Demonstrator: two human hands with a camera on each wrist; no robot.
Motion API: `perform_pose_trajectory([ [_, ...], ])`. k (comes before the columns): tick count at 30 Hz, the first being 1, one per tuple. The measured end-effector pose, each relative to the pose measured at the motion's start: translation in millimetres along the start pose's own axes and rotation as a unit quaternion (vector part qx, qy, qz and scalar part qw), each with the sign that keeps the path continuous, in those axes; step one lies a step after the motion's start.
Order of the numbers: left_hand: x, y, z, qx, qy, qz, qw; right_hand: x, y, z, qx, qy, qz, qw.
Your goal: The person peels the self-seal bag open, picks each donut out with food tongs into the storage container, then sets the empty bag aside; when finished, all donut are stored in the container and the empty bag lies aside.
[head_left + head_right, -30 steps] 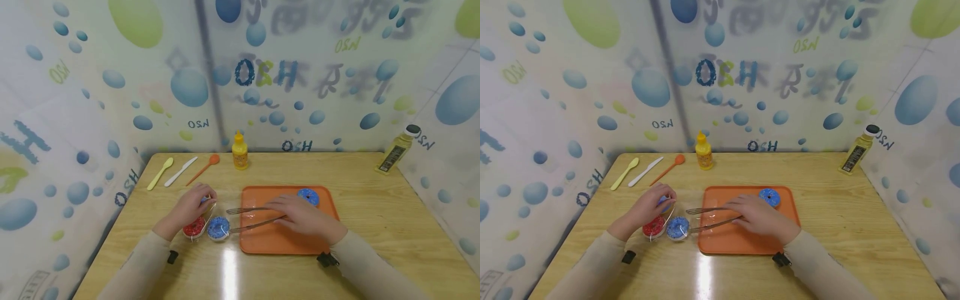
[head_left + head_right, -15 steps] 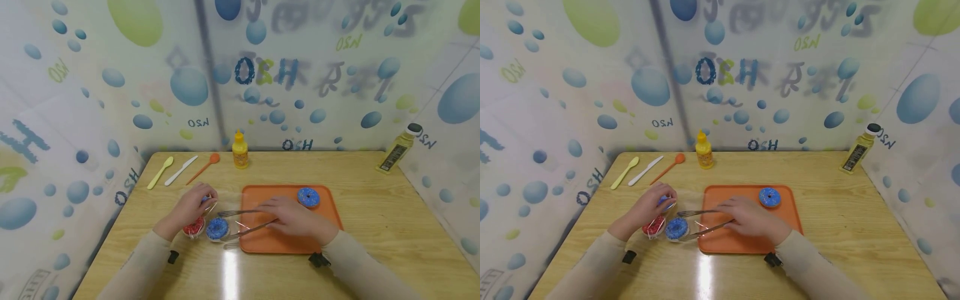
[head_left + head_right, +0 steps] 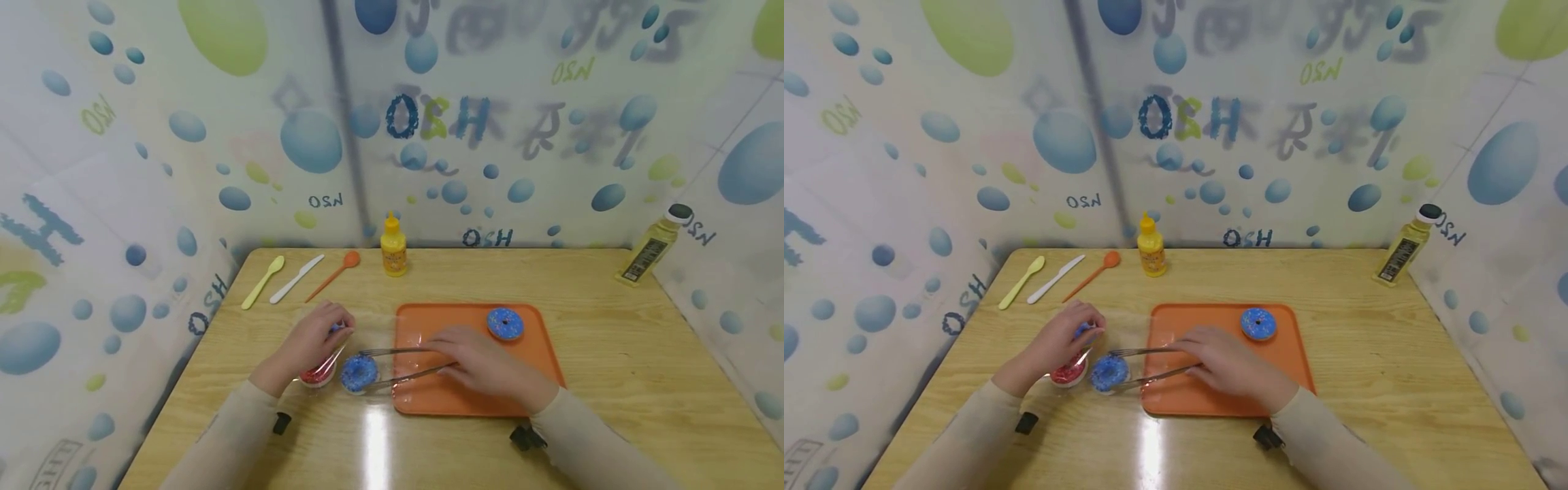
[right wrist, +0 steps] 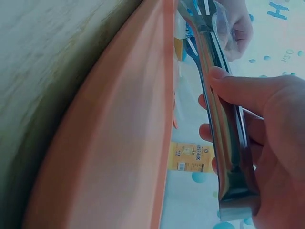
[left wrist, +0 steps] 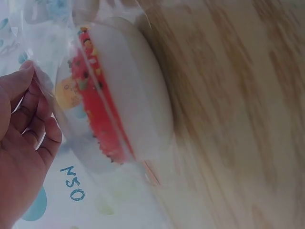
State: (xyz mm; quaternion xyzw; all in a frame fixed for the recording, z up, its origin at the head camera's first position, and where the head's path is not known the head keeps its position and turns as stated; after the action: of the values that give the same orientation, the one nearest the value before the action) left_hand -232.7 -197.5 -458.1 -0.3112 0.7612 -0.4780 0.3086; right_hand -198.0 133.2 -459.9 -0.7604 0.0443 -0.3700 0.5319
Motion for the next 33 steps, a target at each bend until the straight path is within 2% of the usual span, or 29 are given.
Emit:
perform_pose_trajectory([
  [4, -0.1, -0.8, -0.5, 0.012, -0.017, -0.001, 0.9998, 1, -7, 12.6, -0.029, -0.001, 0.009, 0.9995],
  [13, -1.7, -3.2, -1.5, 0.037, -0.048, 0.001, 0.9982, -10, -24, 48.9, -0.073, 0.037, 0.017, 0.9965],
  [18, -0.2, -1.8, -0.7, 0.034, -0.043, -0.003, 0.9985, -20, -31, 66.9, -0.101, 0.046, 0.034, 0.9932],
  [26, 3.6, -2.9, -0.9, 0.015, -0.026, 0.002, 0.9996, -38, -39, 88.7, -0.123, 0.062, 0.044, 0.9895],
  [33, 5.6, -4.1, -1.8, 0.023, -0.031, 0.016, 0.9991, -51, -46, 101.1, -0.133, 0.086, 0.061, 0.9856],
])
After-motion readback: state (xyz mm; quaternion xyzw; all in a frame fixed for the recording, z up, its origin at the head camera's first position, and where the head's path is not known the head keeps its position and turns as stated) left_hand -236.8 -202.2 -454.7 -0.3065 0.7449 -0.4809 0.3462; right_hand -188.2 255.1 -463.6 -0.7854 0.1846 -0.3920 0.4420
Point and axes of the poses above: each hand's wrist, its own z-axis away from the middle knuckle, its own y-axis out of the palm, x = y × z, the point moved 2 cm from there along -z, towards the middle knuckle, and after that the axes turned 14 degrees about -z, right-handed, at the moved point
